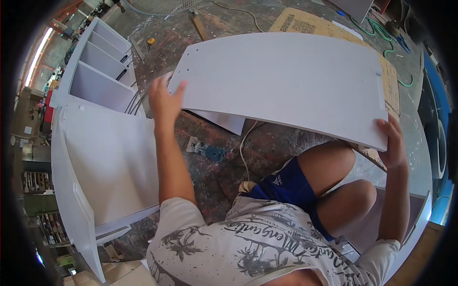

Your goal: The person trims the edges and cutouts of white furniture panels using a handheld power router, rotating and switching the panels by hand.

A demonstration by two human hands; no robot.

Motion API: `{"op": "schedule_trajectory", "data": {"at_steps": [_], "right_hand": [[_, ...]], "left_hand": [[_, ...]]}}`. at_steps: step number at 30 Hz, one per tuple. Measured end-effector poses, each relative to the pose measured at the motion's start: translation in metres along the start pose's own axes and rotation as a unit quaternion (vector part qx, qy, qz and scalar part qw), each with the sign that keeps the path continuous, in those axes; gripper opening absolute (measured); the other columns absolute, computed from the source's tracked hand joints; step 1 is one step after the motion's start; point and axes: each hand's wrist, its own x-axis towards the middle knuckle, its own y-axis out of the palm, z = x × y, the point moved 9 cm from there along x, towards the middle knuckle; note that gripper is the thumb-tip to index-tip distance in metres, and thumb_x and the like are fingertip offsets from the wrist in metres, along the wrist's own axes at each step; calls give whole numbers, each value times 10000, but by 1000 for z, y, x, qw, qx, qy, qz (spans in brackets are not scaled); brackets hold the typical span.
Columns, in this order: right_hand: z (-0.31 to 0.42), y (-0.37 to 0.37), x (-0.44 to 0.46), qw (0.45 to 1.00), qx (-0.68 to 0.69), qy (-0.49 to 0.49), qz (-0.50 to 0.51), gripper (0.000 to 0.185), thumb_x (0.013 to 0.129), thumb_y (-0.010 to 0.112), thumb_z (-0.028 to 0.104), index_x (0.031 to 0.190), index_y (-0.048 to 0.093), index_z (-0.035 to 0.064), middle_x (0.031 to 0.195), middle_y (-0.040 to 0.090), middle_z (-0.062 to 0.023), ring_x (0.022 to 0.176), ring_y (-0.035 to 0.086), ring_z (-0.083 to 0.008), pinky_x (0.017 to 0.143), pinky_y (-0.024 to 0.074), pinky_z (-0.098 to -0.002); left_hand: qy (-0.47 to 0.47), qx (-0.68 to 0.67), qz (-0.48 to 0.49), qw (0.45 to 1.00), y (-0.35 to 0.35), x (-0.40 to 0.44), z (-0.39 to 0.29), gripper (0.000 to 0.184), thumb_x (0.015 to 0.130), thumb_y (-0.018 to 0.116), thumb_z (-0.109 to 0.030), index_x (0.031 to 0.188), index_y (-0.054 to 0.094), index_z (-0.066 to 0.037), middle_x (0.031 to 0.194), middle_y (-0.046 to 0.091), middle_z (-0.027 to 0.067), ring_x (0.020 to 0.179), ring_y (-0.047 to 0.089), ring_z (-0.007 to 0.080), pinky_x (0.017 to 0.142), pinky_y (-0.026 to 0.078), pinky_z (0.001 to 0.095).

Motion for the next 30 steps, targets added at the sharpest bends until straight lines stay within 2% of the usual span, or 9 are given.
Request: {"op": "schedule_trajectory", "data": {"at_steps": [2, 5, 8, 13, 17, 20, 26, 28, 30], "right_hand": [[8, 23, 8, 999, 32, 14, 37, 380, 984, 592, 275, 1203, 603, -35, 1004, 687, -149, 891, 688, -211, 685, 559, -349], [25, 79, 19, 992, 66, 19, 109, 383, 999, 556, 329, 1166, 613, -11, 1016, 689, -160, 875, 697, -243, 584, 580, -396], [51, 147, 21, 990, 60, -11, 129, 423, 1017, 518, 381, 1178, 614, 2, 1003, 694, -147, 848, 702, -238, 574, 577, -356], [79, 219, 20, 975, 1, -81, 206, 483, 1040, 454, 463, 1244, 584, 44, 1003, 682, -112, 686, 677, -203, 576, 572, -316], [79, 236, 15, 965, -12, -59, 257, 461, 1052, 428, 490, 1186, 571, 73, 972, 681, -98, 631, 658, -182, 581, 552, -287], [75, 220, 11, 956, -53, -71, 281, 438, 1052, 437, 491, 1094, 565, 74, 887, 677, -111, 656, 672, -178, 599, 541, -279], [46, 149, -2, 937, -117, -25, 328, 460, 1005, 580, 498, 1090, 576, 46, 890, 683, -122, 724, 696, -187, 655, 554, -281], [37, 120, -11, 938, -116, -27, 325, 491, 979, 640, 496, 1103, 572, 26, 891, 683, -132, 750, 697, -194, 671, 561, -288], [33, 91, -19, 941, -129, -28, 312, 515, 969, 658, 503, 1107, 570, 14, 893, 682, -137, 764, 698, -200, 674, 564, -294]], "left_hand": [[118, -109, -4, 987, -33, -11, -87, 556, 862, 797, -448, 1241, 664, -64, 1246, 658, 160, 1185, 613, 365, 1032, 474, 461], [294, -243, 49, 923, -50, -41, -190, 817, 672, 867, -602, 1286, 661, -105, 1353, 627, 131, 1240, 595, 360, 1057, 464, 485], [344, -253, 2, 904, -76, -61, -247, 903, 587, 927, -468, 1383, 623, -170, 1400, 604, 101, 1283, 574, 332, 1089, 440, 479], [281, -244, -120, 921, -95, -39, -253, 811, 637, 907, -320, 1378, 620, -157, 1345, 628, 78, 1240, 600, 306, 1050, 459, 453], [236, -203, -237, 920, -104, -18, -235, 674, 701, 905, -375, 1274, 655, -122, 1209, 694, 57, 1083, 657, 279, 949, 480, 430], [211, -198, -283, 914, -103, -3, -207, 647, 705, 894, -447, 1210, 655, -120, 1107, 694, 45, 1052, 660, 259, 964, 452, 448], [107, -183, -455, 865, -106, 28, -128, 592, 795, 807, -645, 903, 683, -76, 819, 706, 68, 692, 674, 262, 604, 507, 370], [113, -158, -489, 850, -111, 32, -113, 592, 837, 832, -554, 874, 639, 4, 741, 644, 36, 649, 555, 115, 586, 442, 244], [93, -287, -492, 816, -116, 37, -99, 601, 851, 822, -551, 865, 622, 16, 719, 613, 15, 654, 545, 104, 591, 449, 258]]}}
